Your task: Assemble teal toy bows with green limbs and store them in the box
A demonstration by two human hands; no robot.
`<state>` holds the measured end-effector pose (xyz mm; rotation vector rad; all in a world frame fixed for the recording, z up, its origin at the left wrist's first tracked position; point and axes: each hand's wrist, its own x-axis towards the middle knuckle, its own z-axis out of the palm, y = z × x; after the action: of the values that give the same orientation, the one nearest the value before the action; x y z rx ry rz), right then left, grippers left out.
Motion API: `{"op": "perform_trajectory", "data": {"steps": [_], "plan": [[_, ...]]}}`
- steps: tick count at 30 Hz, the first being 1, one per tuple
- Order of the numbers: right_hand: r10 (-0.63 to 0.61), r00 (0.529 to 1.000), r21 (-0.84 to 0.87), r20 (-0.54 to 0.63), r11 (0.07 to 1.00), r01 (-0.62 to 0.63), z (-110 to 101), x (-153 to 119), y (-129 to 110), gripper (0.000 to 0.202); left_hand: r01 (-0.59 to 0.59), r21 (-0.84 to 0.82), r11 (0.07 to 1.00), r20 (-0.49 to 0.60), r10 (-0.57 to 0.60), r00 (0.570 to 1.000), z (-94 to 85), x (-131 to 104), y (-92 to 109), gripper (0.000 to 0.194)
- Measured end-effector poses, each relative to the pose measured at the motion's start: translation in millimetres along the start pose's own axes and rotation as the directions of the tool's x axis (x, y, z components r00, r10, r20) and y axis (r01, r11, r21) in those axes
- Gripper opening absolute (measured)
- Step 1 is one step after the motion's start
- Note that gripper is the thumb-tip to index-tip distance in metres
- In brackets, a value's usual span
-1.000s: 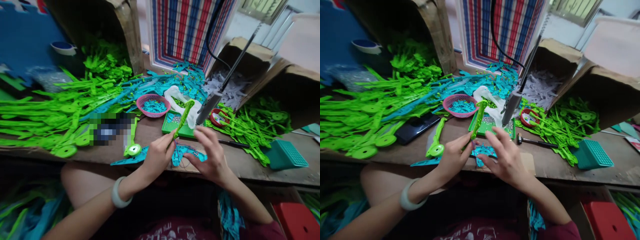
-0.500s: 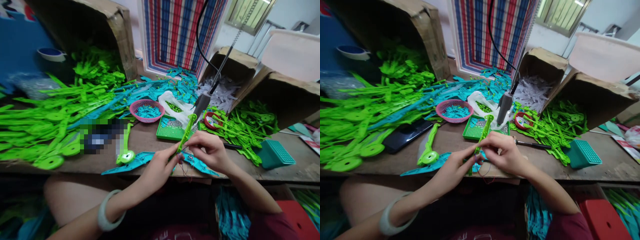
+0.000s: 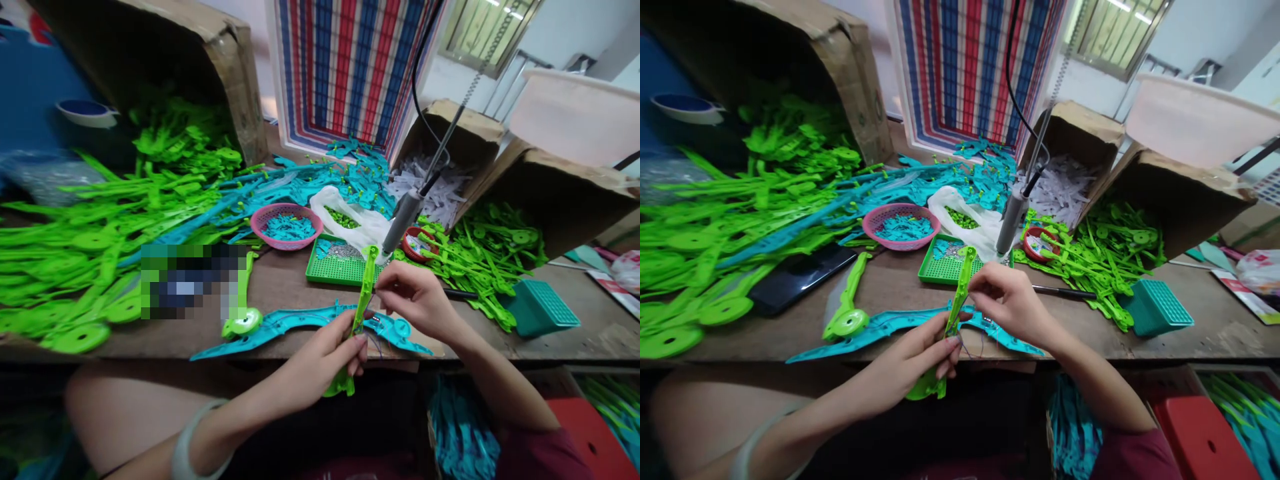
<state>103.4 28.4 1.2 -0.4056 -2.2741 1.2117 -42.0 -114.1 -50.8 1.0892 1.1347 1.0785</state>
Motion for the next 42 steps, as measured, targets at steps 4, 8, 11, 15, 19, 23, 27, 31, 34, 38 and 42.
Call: {"op": "perform_trajectory", "data": {"steps": [4,8,11,15,19,23,27,31,34,38,42], "plan": [[-0.231,0.973,-0.332,-0.004,0.918,0.217,3,-1,4,0.011,0.052,0.014,0.999,0.007,-0.052,0.999,0.6,-2,0,0.034],[-0.34,0.94,-0.465,0.027,0.828,0.313,8,-6,7,0.012,0.033,-0.015,0.999,0.044,-0.033,0.999,-1.3,-1,2,0.042],[-0.341,0.937,-0.552,0.076,0.768,0.324,10,-11,7,0.013,0.076,0.11,0.991,0.012,-0.077,0.997,-4.3,1,8,0.052],[-0.312,0.939,-0.632,0.147,0.7,0.332,10,-18,6,0.018,0.028,0.34,0.94,-0.016,-0.024,1.0,-12.2,6,17,0.038],[-0.319,0.937,-0.635,0.143,0.697,0.334,11,-19,9,0.019,-0.026,0.514,0.857,-0.06,0.066,0.996,-16.5,14,13,0.039],[-0.21,0.976,-0.408,-0.059,0.897,0.168,19,-18,15,0.011,-0.008,0.629,0.777,-0.147,0.129,0.981,-14.4,23,-3,0.051],[0.102,0.99,-0.062,-0.101,0.992,-0.109,26,-23,28,0.006,0.102,0.784,0.613,-0.242,0.15,0.958,-10.4,27,-20,0.045],[0.271,0.961,0.181,-0.054,0.949,-0.257,27,-31,41,0.012,0.186,0.808,0.558,-0.273,0.076,0.959,-6.3,27,-28,0.043],[0.248,0.967,0.144,-0.059,0.961,-0.237,30,-35,46,0.009,0.21,0.783,0.585,-0.292,0.048,0.955,-4.4,27,-29,0.043],[-0.032,0.99,-0.216,-0.139,0.976,0.001,37,-38,50,0.007,0.21,0.738,0.641,-0.297,0.029,0.954,-3.8,27,-32,0.044],[-0.253,0.961,-0.428,-0.113,0.885,0.183,43,-38,52,0.014,0.165,0.722,0.672,-0.272,0.057,0.961,-3.7,28,-43,0.047]]}}
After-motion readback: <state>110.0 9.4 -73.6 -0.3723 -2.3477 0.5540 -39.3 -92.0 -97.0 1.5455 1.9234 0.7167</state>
